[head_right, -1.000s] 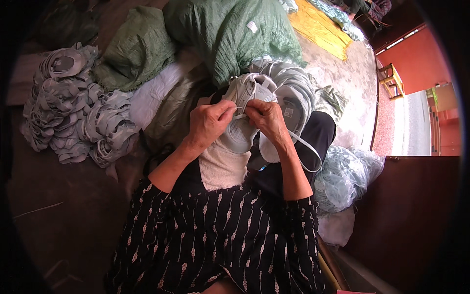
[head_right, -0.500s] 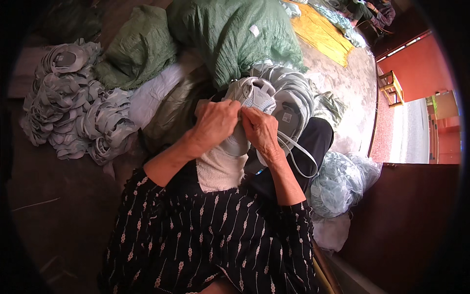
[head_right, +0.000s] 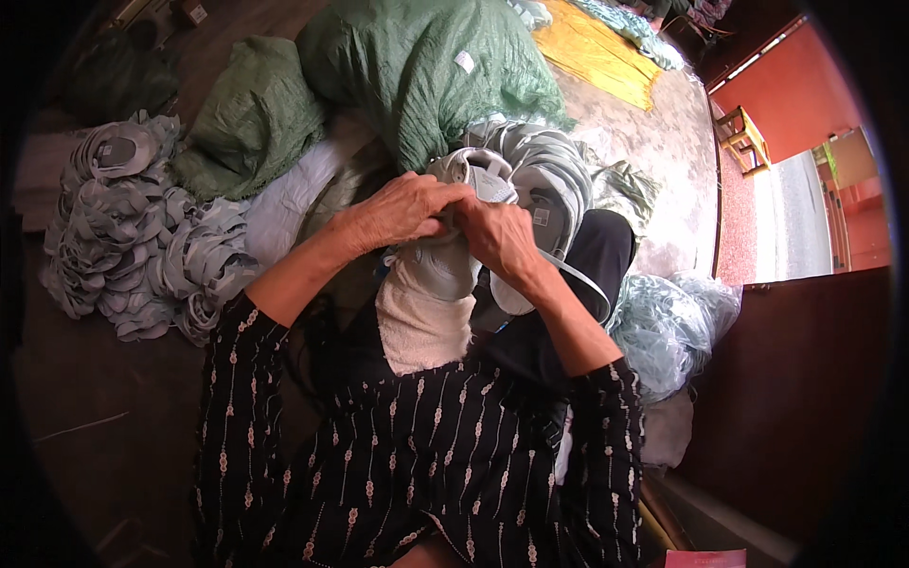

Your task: The person is lacing several pairs of white shoes and then putting them into a large bag.

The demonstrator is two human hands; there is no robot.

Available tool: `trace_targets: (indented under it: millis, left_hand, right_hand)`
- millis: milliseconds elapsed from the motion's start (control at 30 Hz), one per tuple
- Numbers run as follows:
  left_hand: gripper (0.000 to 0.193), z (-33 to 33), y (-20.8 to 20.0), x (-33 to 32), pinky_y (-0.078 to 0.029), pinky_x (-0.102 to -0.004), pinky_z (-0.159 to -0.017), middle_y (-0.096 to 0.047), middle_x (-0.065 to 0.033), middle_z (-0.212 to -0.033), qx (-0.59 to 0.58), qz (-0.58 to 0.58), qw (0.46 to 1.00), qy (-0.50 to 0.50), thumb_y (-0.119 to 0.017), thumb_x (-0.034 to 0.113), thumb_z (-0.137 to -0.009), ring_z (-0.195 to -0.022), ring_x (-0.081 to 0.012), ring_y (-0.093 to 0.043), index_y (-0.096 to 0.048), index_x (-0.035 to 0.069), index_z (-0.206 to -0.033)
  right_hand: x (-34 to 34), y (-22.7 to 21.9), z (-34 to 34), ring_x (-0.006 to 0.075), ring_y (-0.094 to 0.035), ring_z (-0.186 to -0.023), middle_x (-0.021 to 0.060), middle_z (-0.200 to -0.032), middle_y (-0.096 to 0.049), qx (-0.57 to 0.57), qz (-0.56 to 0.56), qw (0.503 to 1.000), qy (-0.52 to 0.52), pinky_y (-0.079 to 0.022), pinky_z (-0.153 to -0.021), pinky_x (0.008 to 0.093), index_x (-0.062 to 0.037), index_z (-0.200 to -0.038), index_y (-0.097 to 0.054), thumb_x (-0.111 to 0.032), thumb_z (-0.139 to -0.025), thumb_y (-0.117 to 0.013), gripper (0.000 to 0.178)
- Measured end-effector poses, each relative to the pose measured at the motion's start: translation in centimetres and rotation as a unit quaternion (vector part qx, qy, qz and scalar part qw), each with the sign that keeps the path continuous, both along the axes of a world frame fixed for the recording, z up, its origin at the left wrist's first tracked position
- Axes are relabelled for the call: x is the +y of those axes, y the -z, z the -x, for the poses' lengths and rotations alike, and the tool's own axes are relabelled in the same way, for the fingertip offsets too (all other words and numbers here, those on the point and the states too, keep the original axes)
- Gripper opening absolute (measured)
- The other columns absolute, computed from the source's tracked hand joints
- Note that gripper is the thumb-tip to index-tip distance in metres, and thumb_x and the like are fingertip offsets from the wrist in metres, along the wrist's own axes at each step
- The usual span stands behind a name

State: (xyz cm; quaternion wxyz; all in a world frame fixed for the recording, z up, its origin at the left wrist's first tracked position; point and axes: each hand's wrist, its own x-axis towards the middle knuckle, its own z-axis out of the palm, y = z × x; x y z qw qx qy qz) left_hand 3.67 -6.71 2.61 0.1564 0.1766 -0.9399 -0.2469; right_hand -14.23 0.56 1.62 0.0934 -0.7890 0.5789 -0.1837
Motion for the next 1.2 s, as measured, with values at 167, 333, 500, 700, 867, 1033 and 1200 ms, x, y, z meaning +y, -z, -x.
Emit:
trace_targets:
  millis: [167, 333, 500, 700, 867, 1033, 1200]
  left_hand:
    - [0.061, -1.2, 0.6, 0.7, -0.043, -0.0392, -0.080, -0.059, -0.0082, -0.091, -0.002, 0.003, 1.000, -0.023, -0.070, 0.013, -0.068, -0.088, -0.0276, -0.054, -0.047, 0.010, -0.124]
    - [0.046, -1.1, 0.8, 0.7, -0.046, -0.0418, -0.078, -0.061, -0.0129, -0.093, 0.053, -0.021, 0.998, -0.013, -0.066, 0.014, -0.075, -0.087, -0.0327, -0.056, -0.049, 0.007, -0.117]
    - [0.038, -0.3, 0.9, 0.2, -0.046, -0.0422, -0.076, -0.062, -0.0129, -0.088, 0.058, -0.028, 0.998, -0.011, -0.063, 0.015, -0.078, -0.084, -0.0321, -0.058, -0.051, 0.007, -0.114]
    - [0.030, 0.4, 0.6, 0.7, -0.048, -0.0404, -0.069, -0.061, -0.0109, -0.081, 0.061, 0.054, 0.996, -0.036, -0.060, 0.012, -0.079, -0.077, -0.0288, -0.059, -0.054, 0.007, -0.108]
    - [0.031, -0.5, 1.1, 2.3, -0.048, -0.0341, -0.065, -0.056, -0.0073, -0.081, 0.114, 0.128, 0.982, -0.076, -0.063, 0.004, -0.074, -0.072, -0.0249, -0.056, -0.058, 0.006, -0.104]
    - [0.017, 0.3, 0.8, 2.3, -0.047, -0.0310, -0.057, -0.050, -0.0057, -0.074, 0.113, 0.226, 0.966, -0.056, -0.063, 0.003, -0.071, -0.066, -0.0210, -0.055, -0.054, 0.005, -0.085]
    - [0.010, 0.8, 0.5, 2.4, -0.046, -0.0306, -0.056, -0.049, -0.0056, -0.072, 0.040, 0.281, 0.957, -0.051, -0.059, 0.003, -0.073, -0.065, -0.0197, -0.057, -0.051, 0.004, -0.078]
  right_hand:
    - [1.2, -5.3, 14.4, 0.0136, -0.060, -0.061, 0.0050, -0.062, -0.058, 0.064, 0.131, 0.964, 0.223, -0.046, -0.050, 0.0277, -0.0086, -0.100, -0.059, -0.010, -0.082, -0.054, 0.019]
    - [10.1, -15.4, 33.7, 0.0112, -0.057, -0.058, 0.0044, -0.071, -0.063, -0.143, 0.261, 0.791, 0.534, -0.046, -0.052, 0.0216, -0.0044, -0.101, -0.064, -0.024, -0.086, -0.058, 0.025]
    - [14.9, -13.4, 40.9, 0.0092, -0.056, -0.055, 0.0071, -0.072, -0.065, -0.316, 0.271, 0.736, 0.534, -0.045, -0.049, 0.0193, -0.0007, -0.094, -0.064, -0.020, -0.086, -0.064, 0.021]
    - [17.7, -19.2, 45.3, 0.0020, -0.046, -0.060, 0.0086, -0.097, -0.058, -0.560, 0.156, 0.771, 0.262, -0.037, -0.049, 0.0131, 0.0054, -0.121, -0.051, -0.012, -0.092, -0.053, 0.034]
    - [17.2, -23.7, 41.1, 0.0024, -0.035, -0.053, 0.0025, -0.086, -0.050, -0.577, 0.129, 0.783, 0.192, -0.031, -0.046, 0.0150, 0.0041, -0.127, -0.042, -0.006, -0.093, -0.047, 0.036]
    - [15.8, -20.7, 40.5, 0.0073, -0.051, -0.067, 0.0088, -0.100, -0.058, -0.650, 0.091, 0.740, 0.148, -0.043, -0.057, 0.0144, 0.0039, -0.125, -0.045, -0.001, -0.091, -0.049, 0.035]
    - [12.1, -16.9, 36.4, 0.0222, -0.060, -0.098, 0.0210, -0.124, -0.052, -0.758, 0.128, 0.608, 0.198, -0.053, -0.082, 0.0277, 0.0083, -0.122, -0.046, 0.002, -0.090, -0.046, 0.032]
